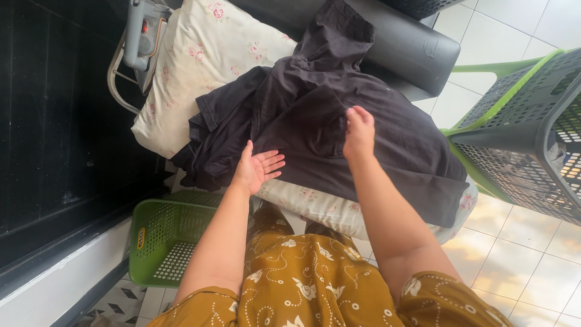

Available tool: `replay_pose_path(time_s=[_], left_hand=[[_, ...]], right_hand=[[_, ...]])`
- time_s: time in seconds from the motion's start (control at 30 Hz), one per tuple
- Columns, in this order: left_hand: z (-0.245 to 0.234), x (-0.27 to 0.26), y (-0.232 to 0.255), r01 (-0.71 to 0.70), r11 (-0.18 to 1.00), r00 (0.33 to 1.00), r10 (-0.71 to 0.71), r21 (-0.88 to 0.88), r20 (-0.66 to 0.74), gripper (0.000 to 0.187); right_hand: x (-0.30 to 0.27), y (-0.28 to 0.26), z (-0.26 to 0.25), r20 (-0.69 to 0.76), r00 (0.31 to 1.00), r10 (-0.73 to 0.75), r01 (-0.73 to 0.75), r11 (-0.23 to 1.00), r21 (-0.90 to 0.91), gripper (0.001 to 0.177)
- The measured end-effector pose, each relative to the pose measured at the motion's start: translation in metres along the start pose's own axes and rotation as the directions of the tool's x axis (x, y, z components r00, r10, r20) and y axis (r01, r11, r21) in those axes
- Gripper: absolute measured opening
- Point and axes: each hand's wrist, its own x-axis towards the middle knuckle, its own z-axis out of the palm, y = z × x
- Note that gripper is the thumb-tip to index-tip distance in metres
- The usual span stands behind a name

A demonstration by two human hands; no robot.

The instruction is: The person folds two dark-colored garments on a cushioned surface. They smooth and fold each item by hand, then place the folded pieces into a nearby laundry basket.

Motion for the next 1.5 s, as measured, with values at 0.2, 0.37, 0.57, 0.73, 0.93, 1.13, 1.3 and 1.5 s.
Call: replay_pose_path(time_s=[0.2, 0.37, 0.57, 0.73, 0.93, 1.13, 1.3, 1.5], left_hand=[[0.014, -0.008, 0.002, -0.018, 0.992, 1.000, 0.018, 0.127, -0.002, 0.089], [0.031, -0.002, -0.002, -0.007, 0.967, 0.992, -0.026, 0.254, 0.126, 0.094], [0.052, 0.023, 0.003, 0.090, 0.996, 0.995, -0.091, 0.027, 0.049, 0.102], [0.028, 0.055, 0.003, -0.035, 0.994, 0.990, 0.049, 0.101, -0.134, 0.082], [0.012, 0.070, 0.011, -0.229, 0.787, 0.861, 0.438, 0.573, -0.258, 0.038], [0.034, 0.045, 0.027, -0.255, 0.492, 0.735, 0.658, 0.832, -0.163, 0.033], [0.065, 0.012, 0.000, -0.284, 0.195, 0.606, 0.795, 0.939, 0.018, 0.065], [0.063, -0.026, -0.038, -0.219, 0.043, 0.623, 0.775, 0.975, 0.106, 0.056]], right_hand=[[0.011, -0.017, -0.015, -0.030, 0.966, 0.255, -0.254, 0.927, -0.275, 0.050], [0.008, -0.016, -0.008, 0.247, 0.937, 0.247, -0.158, 0.930, -0.332, 0.034], [-0.072, -0.049, -0.002, 0.944, 0.303, 0.133, 0.916, 0.234, -0.327, 0.026], [-0.099, -0.028, -0.024, 0.683, 0.728, -0.061, 0.665, 0.307, -0.681, 0.023], [-0.072, 0.023, -0.029, 0.162, 0.987, -0.009, 0.117, 0.735, -0.668, 0.044], [-0.043, 0.035, -0.038, -0.052, 0.998, 0.028, -0.045, 0.922, -0.386, 0.048], [-0.063, 0.030, -0.043, 0.173, 0.972, -0.157, 0.225, 0.827, -0.516, 0.047], [-0.114, 0.021, -0.038, 0.380, 0.916, -0.131, 0.371, 0.640, -0.673, 0.042]])
